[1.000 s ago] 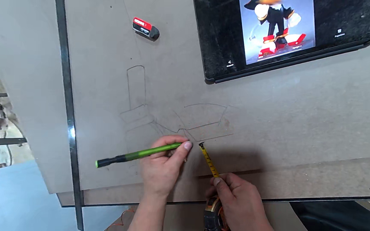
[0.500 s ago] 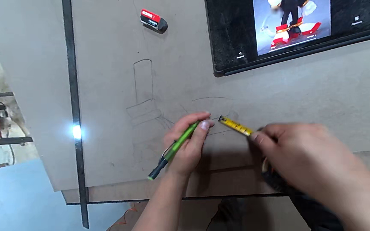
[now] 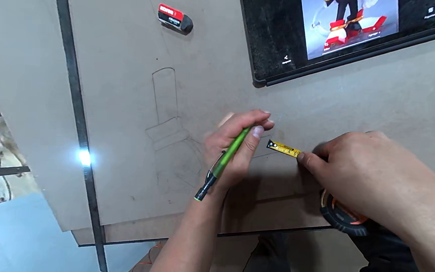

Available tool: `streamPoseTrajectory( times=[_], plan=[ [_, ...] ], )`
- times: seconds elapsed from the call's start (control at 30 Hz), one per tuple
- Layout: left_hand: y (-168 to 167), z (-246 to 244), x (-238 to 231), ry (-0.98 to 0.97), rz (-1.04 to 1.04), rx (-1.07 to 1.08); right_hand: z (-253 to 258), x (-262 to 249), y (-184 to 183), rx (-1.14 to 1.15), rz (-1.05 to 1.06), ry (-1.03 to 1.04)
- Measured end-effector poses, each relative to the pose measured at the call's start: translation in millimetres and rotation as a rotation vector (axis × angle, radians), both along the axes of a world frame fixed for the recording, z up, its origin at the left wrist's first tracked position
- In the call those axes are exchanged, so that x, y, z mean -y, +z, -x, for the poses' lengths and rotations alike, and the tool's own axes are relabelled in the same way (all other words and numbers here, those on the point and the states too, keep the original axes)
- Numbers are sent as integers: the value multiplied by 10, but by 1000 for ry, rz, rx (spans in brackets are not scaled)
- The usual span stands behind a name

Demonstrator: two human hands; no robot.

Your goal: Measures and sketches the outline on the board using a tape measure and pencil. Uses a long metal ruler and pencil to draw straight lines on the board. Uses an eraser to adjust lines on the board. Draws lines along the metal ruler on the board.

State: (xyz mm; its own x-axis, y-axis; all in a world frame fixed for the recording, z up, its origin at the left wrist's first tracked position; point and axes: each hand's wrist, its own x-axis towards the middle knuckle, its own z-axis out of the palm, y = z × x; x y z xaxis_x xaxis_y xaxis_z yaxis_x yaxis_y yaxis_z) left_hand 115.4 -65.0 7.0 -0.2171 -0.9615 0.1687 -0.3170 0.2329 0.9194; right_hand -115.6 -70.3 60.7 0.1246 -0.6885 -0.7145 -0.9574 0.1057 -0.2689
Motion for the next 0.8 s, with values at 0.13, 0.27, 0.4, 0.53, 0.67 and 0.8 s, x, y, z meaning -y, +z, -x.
streamPoseTrajectory(
  times=[0.13,0.27,0.4,0.53,0.67,0.8],
  plan=[
    [-8,-30,6,-26,4,-2,-152,-170,-7,133,-52,7],
    [5,-9,-22,50,-7,-85,-409,-411,-40,297,-100,-202],
    [-5,-11,-19,68,11,-84,-490,-541,-89,377,-53,-374],
    [-19,-24,-4,28,12,-68,-542,-614,-97,389,-25,-491],
    [-15,-31,-8,19,8,-71,-571,-630,-101,385,-5,-496],
    [-7,-47,-2,-28,6,-94,-593,-616,-106,360,17,-479]
  ],
)
